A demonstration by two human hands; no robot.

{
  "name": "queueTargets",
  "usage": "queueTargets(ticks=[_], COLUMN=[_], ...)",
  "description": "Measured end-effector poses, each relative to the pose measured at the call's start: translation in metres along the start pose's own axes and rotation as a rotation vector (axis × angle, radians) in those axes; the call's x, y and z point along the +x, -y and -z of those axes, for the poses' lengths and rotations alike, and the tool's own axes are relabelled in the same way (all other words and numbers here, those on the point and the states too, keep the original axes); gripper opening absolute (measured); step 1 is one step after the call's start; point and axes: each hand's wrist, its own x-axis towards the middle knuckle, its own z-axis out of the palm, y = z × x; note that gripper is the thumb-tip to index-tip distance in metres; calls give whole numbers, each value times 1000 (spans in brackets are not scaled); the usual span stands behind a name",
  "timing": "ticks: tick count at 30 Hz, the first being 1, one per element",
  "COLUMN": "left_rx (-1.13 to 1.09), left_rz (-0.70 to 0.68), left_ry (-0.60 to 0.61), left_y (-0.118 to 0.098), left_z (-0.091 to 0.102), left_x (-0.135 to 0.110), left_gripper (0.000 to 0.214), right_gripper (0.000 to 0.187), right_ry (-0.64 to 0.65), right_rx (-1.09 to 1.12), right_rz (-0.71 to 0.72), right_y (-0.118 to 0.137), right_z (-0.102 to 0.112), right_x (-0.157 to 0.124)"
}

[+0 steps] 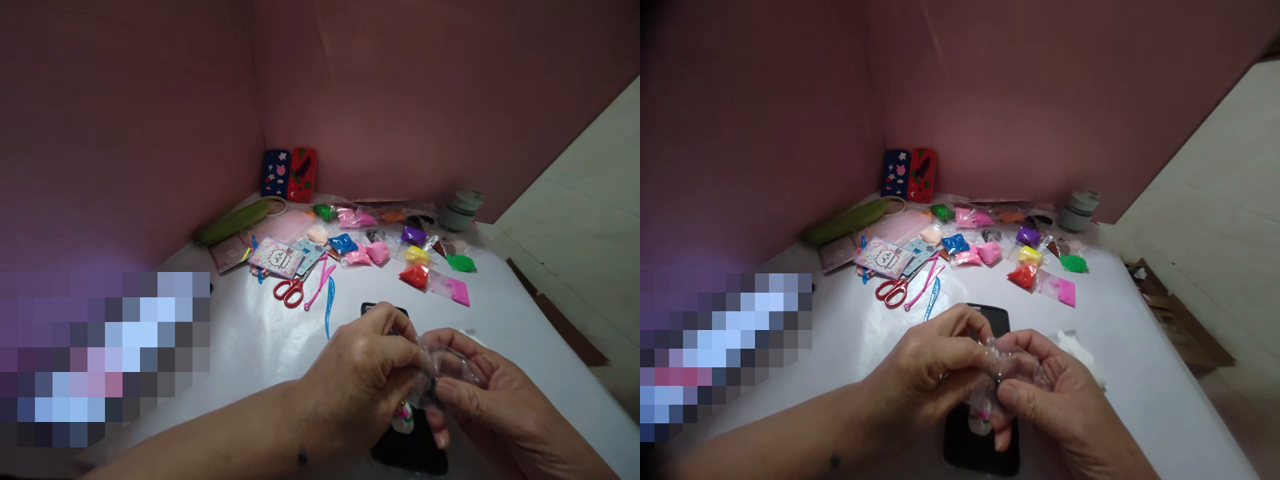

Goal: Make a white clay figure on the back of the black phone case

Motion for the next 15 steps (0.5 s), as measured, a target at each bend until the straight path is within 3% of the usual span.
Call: queueTargets(ticks=[10, 12, 15], left_rx=[-38, -199, -592], left_rz=[2, 90, 353], left_ry=[33, 75, 135], left_y=[-6, -10, -14], left_z=[4, 11, 22], left_x=[-2, 2, 8], left_gripper=[13, 10, 4], right_gripper=[31, 32, 30], right_ry=[-186, -207, -272], right_rx=[38, 96, 134], right_rz=[-33, -57, 27], right_y=[4, 7, 18], right_z=[-16, -16, -7], right_x=[-6, -9, -8])
